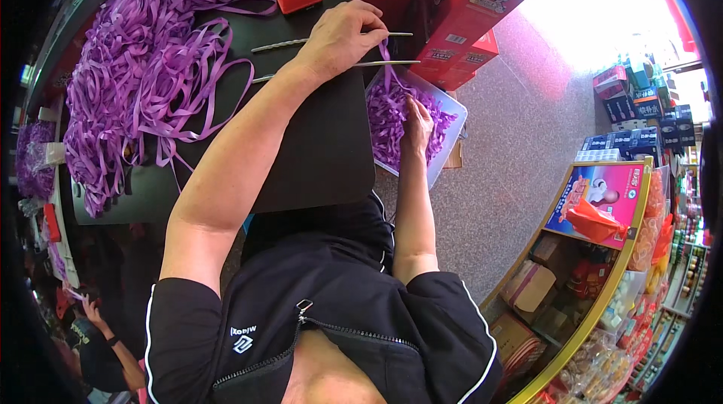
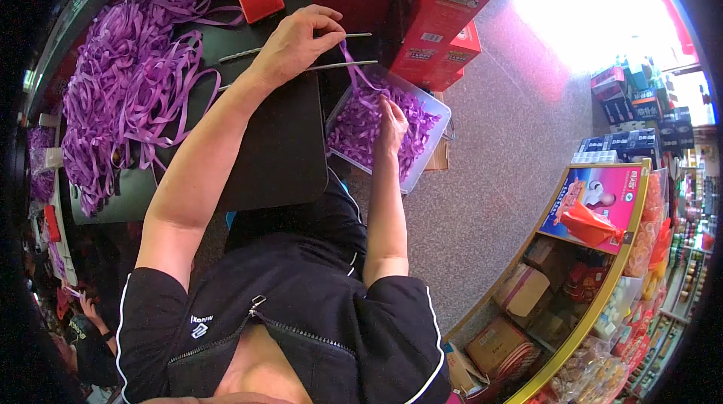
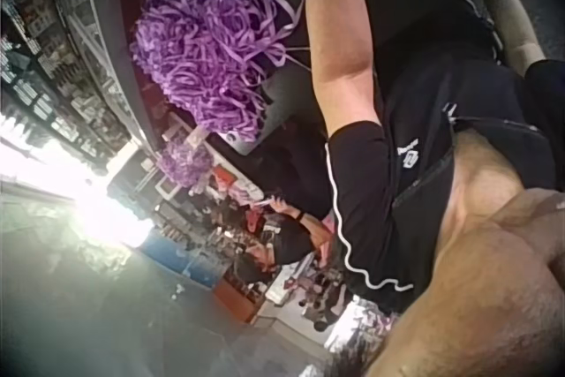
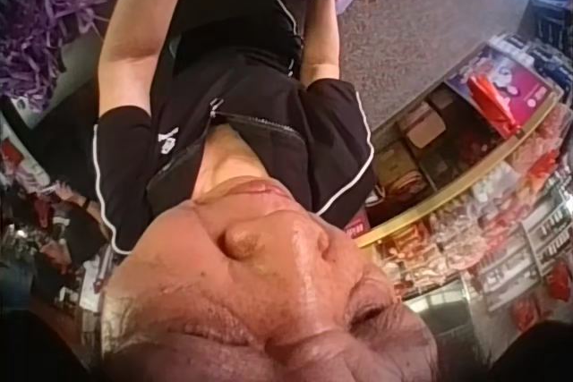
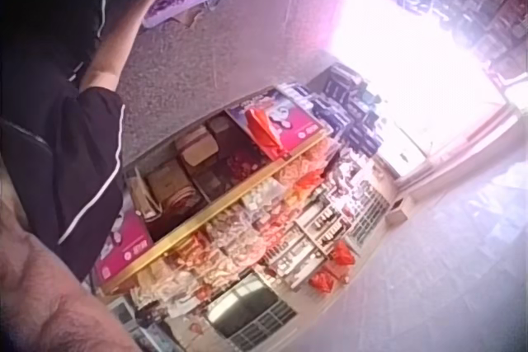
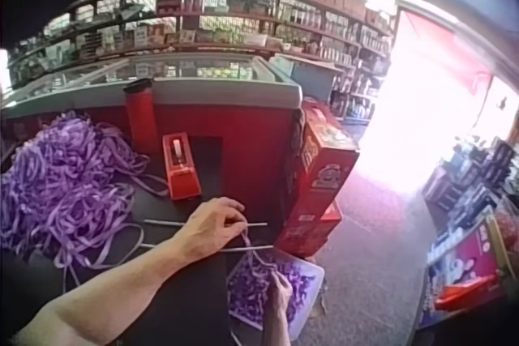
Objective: The recorder is seen organizing and looping purple lanyards around a measuring guide on a desk.
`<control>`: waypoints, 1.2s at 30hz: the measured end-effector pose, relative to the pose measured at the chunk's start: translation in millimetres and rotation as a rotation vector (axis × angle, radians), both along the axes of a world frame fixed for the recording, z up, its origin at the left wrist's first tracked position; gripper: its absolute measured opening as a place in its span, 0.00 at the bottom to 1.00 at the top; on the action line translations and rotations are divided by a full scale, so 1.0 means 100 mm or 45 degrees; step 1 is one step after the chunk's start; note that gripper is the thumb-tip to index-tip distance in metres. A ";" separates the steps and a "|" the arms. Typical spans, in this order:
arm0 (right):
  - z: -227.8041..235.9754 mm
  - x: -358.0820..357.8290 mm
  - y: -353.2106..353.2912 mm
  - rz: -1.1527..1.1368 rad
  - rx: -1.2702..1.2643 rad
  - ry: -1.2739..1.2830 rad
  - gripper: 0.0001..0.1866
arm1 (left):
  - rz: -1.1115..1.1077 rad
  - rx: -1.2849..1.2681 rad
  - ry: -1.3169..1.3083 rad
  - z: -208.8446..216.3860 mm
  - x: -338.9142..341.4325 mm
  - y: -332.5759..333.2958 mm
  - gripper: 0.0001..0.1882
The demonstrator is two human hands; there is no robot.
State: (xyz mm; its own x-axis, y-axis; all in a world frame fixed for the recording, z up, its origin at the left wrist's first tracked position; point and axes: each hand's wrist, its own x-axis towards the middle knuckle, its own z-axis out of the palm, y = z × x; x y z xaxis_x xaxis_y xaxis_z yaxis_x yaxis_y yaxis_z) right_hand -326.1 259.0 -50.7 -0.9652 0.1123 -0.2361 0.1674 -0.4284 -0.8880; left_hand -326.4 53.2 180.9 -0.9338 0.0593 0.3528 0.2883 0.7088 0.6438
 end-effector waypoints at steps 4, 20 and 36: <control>-0.42 -0.17 -0.05 -0.030 0.120 -0.071 0.14 | -0.018 -0.006 0.017 0.00 -0.01 0.03 0.13; -0.33 -0.31 -0.29 0.221 -0.258 -0.177 0.12 | -0.040 -0.017 0.023 0.03 -0.02 0.05 0.12; -1.04 0.10 -0.30 0.428 -0.514 -0.764 0.08 | -0.036 -0.050 0.056 -0.01 -0.04 0.04 0.12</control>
